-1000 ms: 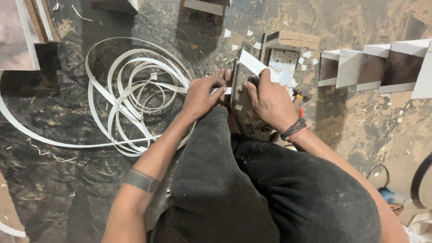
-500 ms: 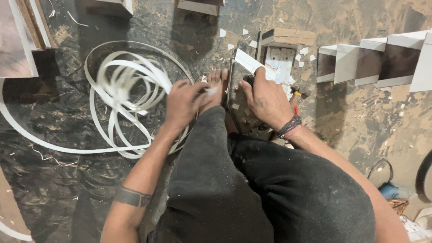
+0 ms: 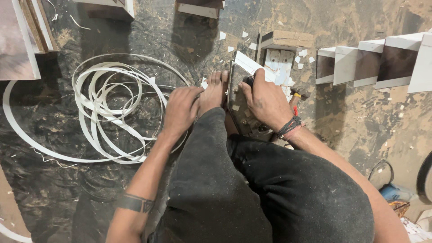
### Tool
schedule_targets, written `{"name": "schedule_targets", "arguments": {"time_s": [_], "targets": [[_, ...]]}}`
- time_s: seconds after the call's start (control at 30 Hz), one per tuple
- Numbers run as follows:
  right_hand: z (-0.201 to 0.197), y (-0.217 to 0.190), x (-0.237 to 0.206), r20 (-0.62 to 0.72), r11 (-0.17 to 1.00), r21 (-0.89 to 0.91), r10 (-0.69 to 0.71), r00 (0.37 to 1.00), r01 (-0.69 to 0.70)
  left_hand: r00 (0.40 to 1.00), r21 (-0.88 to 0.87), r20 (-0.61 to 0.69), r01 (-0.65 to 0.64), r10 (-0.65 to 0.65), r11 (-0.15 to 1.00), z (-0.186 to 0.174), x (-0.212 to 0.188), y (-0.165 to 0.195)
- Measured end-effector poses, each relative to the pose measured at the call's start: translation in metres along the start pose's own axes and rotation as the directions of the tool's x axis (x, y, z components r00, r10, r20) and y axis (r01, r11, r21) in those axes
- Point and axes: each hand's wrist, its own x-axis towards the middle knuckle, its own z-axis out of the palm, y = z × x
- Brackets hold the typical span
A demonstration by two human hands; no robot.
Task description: The person sits on the workshop floor applying white edge banding tape to the edges of small triangular wood panels. They align the tape along a panel edge, press it with a hand iron, trim off excess tape by hand, and set finished panels aside with a pile of completed pieces nearby.
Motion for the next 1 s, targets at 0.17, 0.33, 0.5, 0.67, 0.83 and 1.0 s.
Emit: {"name": "schedule_targets", "arguments": {"time_s": [0.17,0.33,0.5,0.67,0.83,1.0], "targets": [[0.000,-0.002,0.001,-0.004,1.000,-0.010,-0.009,1.000,0.009,0.992,-0.152,0.027,0.124,-0.121,0.981,0.016,0.012,0.010],[-0.002,-0.003,0.001,0.082,0.997,-0.008,0.082,0.993,-0.081,0.907,-0.374,0.244,0.414,-0.343,0.830,0.034,0.027,0.018],[-0.002,-0.002,-0.002,-0.026,0.999,-0.044,-0.009,1.000,0.008,0.919,-0.451,0.245,0.390,-0.309,0.803,0.050,0.039,0.022],[-0.001,0.003,-0.005,-0.057,0.998,-0.057,-0.030,0.998,0.026,0.940,-0.477,0.179,0.342,-0.291,0.810,0.051,0.038,0.024],[-0.007,0.012,-0.013,-0.071,0.991,-0.120,-0.064,0.995,0.055,0.936,-0.223,0.187,0.335,-0.297,0.915,0.047,0.040,0.032],[-0.020,0.022,-0.024,-0.029,0.986,-0.163,-0.032,0.999,0.027,0.945,-0.164,0.162,0.309,-0.283,0.937,0.038,0.043,0.042]]}}
